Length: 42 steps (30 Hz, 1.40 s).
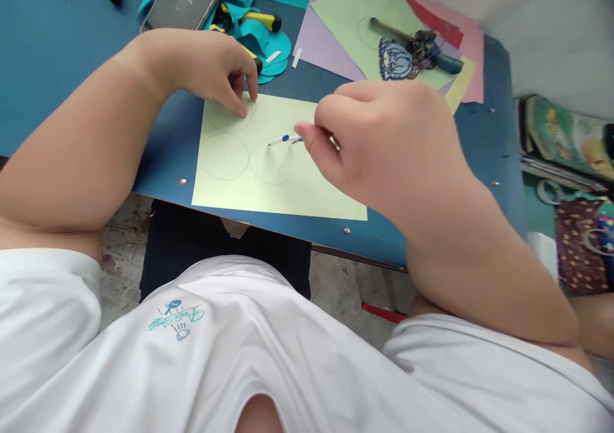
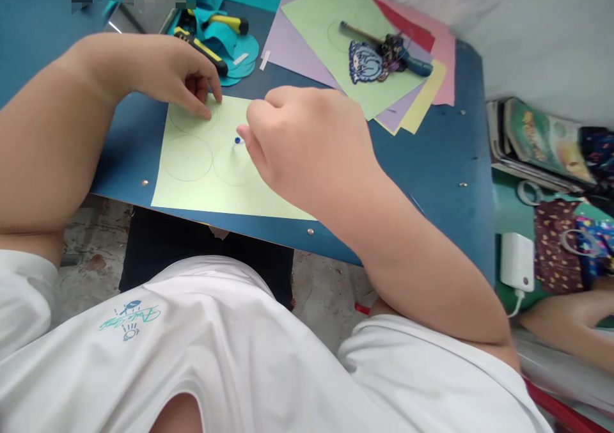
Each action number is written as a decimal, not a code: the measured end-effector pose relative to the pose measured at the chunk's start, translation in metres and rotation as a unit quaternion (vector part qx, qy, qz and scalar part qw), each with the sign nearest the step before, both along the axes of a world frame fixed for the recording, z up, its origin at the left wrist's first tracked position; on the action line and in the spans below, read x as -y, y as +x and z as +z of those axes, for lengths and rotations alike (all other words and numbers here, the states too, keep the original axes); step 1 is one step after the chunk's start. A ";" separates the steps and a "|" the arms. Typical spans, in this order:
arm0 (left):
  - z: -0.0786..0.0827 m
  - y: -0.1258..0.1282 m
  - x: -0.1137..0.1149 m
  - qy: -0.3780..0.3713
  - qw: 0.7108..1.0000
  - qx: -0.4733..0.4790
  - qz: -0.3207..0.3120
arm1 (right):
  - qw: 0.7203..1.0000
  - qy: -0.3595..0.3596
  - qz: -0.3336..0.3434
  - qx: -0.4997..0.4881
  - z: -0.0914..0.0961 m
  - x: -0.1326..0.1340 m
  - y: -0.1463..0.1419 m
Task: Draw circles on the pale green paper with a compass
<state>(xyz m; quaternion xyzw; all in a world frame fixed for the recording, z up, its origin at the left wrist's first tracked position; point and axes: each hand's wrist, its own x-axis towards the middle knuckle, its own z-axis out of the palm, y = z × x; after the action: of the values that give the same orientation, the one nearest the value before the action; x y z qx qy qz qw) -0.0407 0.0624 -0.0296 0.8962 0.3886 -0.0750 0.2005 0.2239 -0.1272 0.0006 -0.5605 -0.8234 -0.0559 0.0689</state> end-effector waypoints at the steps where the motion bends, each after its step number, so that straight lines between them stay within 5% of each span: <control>1: -0.001 0.000 -0.001 0.001 1.000 0.000 -0.001 | 1.000 -0.001 -0.002 -0.005 0.001 -0.003 0.001; 13: 0.001 -0.004 0.006 0.018 1.000 0.011 -0.011 | 0.984 0.114 0.018 -0.138 -0.027 -0.056 0.050; 21: 0.007 0.010 0.028 0.029 0.998 0.045 -0.040 | 0.975 0.123 0.026 -0.182 -0.046 -0.074 0.059; 30: -0.015 0.043 0.051 0.017 0.986 0.160 -0.046 | 0.985 0.087 0.046 -0.143 -0.020 -0.097 0.094; 37: -0.047 0.051 0.046 0.038 0.971 0.234 -0.035 | 0.989 0.080 0.023 -0.126 -0.024 -0.107 0.102; 42: -0.050 0.049 0.042 0.032 0.969 0.237 -0.058 | 0.990 0.066 0.025 -0.118 -0.023 -0.102 0.103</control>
<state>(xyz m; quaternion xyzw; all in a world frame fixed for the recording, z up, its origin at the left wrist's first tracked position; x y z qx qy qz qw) 0.0084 0.0208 -0.0800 0.9152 0.2799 0.1402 0.2538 0.3269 -0.0255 -0.0223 -0.5369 -0.8175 -0.0421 0.2043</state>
